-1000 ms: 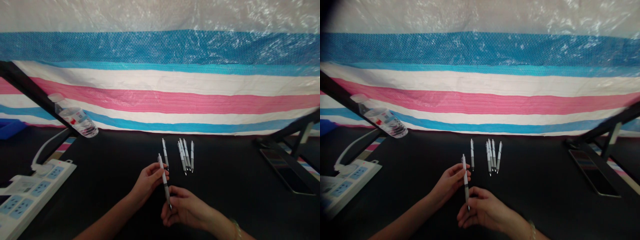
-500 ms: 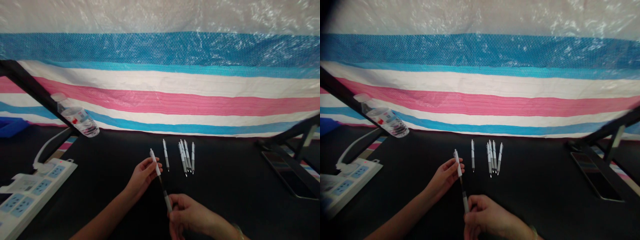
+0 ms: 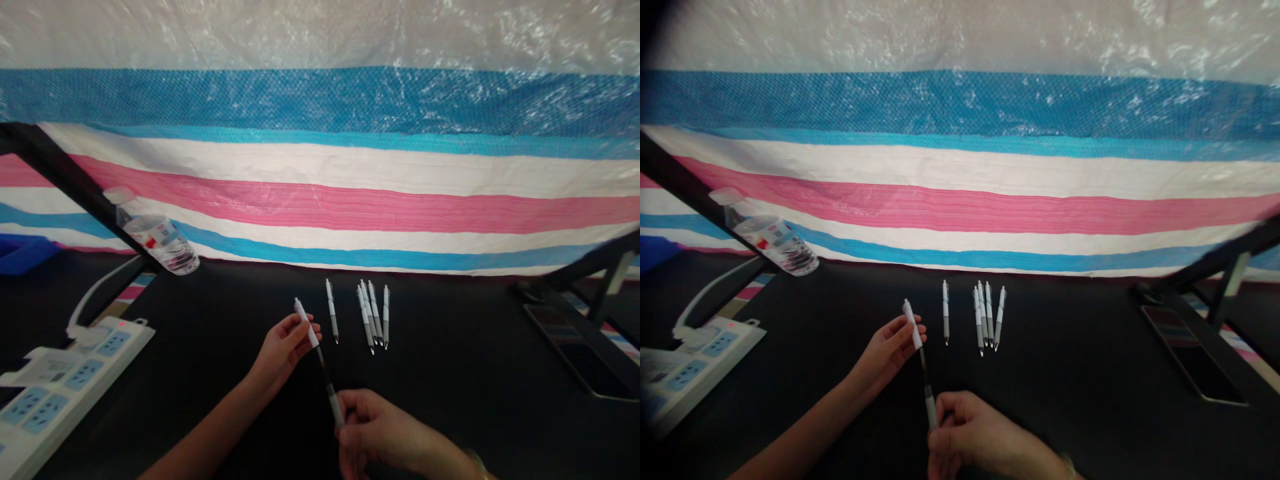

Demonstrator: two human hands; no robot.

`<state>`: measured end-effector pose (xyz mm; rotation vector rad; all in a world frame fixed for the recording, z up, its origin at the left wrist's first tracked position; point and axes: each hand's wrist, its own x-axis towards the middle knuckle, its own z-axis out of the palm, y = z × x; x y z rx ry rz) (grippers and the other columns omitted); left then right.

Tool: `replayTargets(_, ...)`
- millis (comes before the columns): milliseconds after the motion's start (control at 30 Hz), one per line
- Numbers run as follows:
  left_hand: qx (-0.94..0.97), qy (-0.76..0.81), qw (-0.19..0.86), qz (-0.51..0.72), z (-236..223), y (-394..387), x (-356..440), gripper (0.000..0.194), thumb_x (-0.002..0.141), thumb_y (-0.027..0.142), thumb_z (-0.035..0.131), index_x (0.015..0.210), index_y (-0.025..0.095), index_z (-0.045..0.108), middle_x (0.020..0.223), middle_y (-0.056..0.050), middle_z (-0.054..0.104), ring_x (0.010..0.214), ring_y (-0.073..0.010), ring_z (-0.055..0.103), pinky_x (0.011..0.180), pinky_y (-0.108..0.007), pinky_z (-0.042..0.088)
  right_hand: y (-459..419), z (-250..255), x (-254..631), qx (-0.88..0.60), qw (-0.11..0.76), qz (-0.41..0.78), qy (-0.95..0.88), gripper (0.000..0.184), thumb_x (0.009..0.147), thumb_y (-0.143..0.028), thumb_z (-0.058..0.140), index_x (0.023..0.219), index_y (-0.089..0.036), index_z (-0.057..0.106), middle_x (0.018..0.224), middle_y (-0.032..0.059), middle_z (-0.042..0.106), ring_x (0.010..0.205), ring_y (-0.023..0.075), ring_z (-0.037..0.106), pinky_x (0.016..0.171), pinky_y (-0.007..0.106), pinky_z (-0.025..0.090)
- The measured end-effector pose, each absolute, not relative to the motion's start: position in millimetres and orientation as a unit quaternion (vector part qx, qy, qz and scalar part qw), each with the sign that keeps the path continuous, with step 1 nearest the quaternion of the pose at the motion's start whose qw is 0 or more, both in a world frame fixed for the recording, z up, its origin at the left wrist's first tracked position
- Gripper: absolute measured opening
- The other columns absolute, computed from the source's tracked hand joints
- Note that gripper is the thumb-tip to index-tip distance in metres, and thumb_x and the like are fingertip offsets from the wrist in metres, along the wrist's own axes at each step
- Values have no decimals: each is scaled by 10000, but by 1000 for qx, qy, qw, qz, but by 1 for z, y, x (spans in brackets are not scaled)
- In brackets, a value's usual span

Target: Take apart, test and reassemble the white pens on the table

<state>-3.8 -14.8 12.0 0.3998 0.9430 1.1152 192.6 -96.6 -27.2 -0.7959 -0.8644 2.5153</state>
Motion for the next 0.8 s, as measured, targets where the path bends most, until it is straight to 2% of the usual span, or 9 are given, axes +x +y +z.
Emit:
replayTargets(100, 197, 429, 740, 480, 11, -19, -1, 447, 522, 313, 992, 837, 123, 739, 734, -62, 786, 643, -157, 735, 631, -222, 605, -96, -26, 192, -277, 187, 892, -303, 462, 722, -457, 820, 885, -178, 489, 605, 37, 717, 424, 114, 612, 414, 165, 443)
replayTargets(300, 265, 412, 755, 436, 13, -28, 3, 398, 612, 335, 953, 843, 125, 706, 748, -61, 775, 671, -169, 732, 663, -262, 605, -93, -24, 191, -268, 197, 895, -299, 442, 757, -455, 784, 914, -196, 462, 598, 12, 706, 419, 106, 596, 411, 158, 415)
replayTargets(500, 292, 395, 774, 400, 10, -35, 5, 371, 663, 342, 924, 847, 133, 679, 749, -55, 764, 661, -167, 719, 667, -279, 596, -93, -19, 191, -291, 247, 882, -276, 457, 736, -433, 848, 875, -189, 488, 510, -72, 566, 399, 53, 450, 410, 154, 299)
replayTargets(700, 277, 386, 786, 396, 13, -34, 4, 391, 655, 343, 928, 882, 133, 690, 781, -76, 772, 711, -209, 749, 676, -289, 591, -94, -25, 192, -254, 266, 902, -226, 417, 819, -494, 780, 883, -136, 577, 504, -46, 545, 396, 56, 411, 440, 197, 275)
replayTargets(800, 259, 394, 784, 404, 15, -33, 4, 386, 643, 329, 937, 879, 137, 699, 780, -75, 772, 716, -212, 752, 670, -284, 589, -93, -27, 192, -256, 272, 901, -219, 442, 858, -526, 718, 920, -101, 615, 551, 3, 611, 412, 79, 481, 462, 213, 312)
